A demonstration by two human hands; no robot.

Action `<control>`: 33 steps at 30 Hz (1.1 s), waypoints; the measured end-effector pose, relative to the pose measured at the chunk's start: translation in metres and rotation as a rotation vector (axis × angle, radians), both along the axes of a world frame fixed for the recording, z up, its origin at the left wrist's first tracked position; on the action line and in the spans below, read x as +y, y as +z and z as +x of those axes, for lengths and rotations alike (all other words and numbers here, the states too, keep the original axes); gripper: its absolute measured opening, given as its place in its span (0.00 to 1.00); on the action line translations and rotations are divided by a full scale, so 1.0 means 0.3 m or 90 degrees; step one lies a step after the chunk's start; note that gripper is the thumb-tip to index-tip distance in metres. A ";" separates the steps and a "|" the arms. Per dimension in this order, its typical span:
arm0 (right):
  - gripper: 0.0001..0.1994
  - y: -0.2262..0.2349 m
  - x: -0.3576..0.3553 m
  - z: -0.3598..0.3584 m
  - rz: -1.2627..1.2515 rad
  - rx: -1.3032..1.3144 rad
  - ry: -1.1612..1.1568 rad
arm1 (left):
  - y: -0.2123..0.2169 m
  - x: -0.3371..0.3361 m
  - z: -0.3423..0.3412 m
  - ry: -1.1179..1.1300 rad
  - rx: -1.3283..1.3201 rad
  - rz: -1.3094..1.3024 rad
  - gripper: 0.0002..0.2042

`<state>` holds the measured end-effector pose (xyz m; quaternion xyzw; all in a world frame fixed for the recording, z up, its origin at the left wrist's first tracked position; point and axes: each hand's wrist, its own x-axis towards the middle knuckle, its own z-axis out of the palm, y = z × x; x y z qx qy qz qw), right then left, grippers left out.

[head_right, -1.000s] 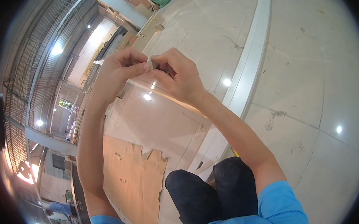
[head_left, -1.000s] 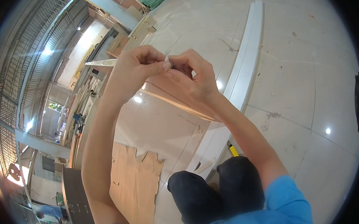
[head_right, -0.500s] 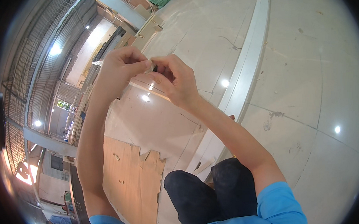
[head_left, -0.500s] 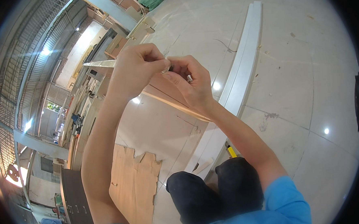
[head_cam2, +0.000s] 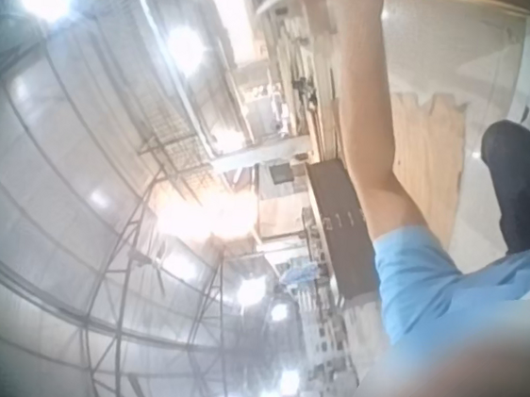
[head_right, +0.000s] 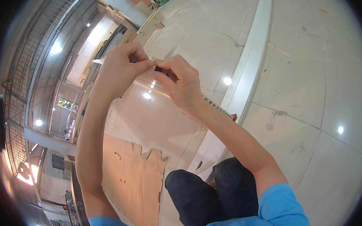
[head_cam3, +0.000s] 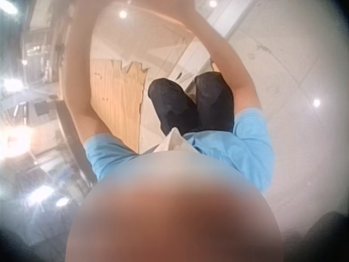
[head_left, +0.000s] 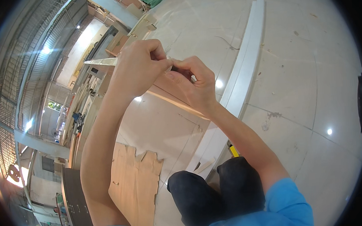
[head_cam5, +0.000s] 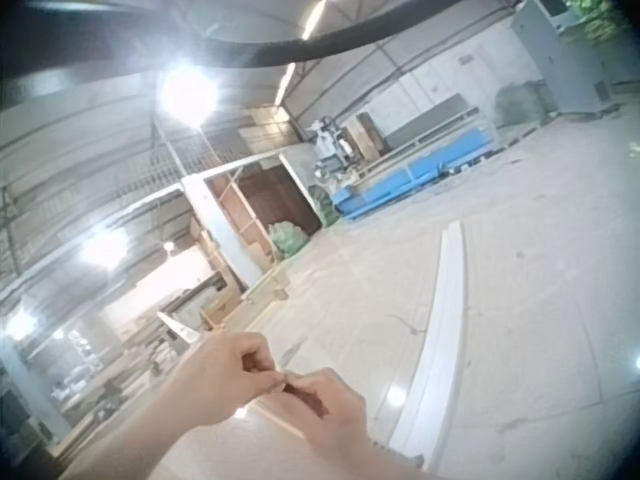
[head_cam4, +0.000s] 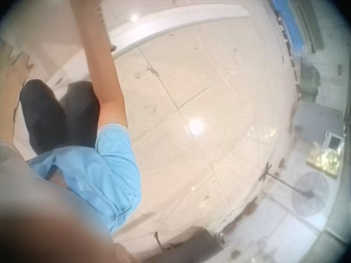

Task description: The person kneels on the floor and uses a utility knife to trim the edge of a white wooden board. They repeatedly score and peel away thin strips of material from the board's edge, then lift and inspect the trimmed edge.

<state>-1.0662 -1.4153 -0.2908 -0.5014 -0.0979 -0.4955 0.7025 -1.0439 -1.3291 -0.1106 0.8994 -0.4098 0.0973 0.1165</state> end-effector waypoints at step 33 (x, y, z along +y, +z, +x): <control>0.22 -0.051 0.037 -0.082 -0.165 0.041 -0.094 | -0.036 0.123 0.126 -0.122 0.405 -0.118 0.18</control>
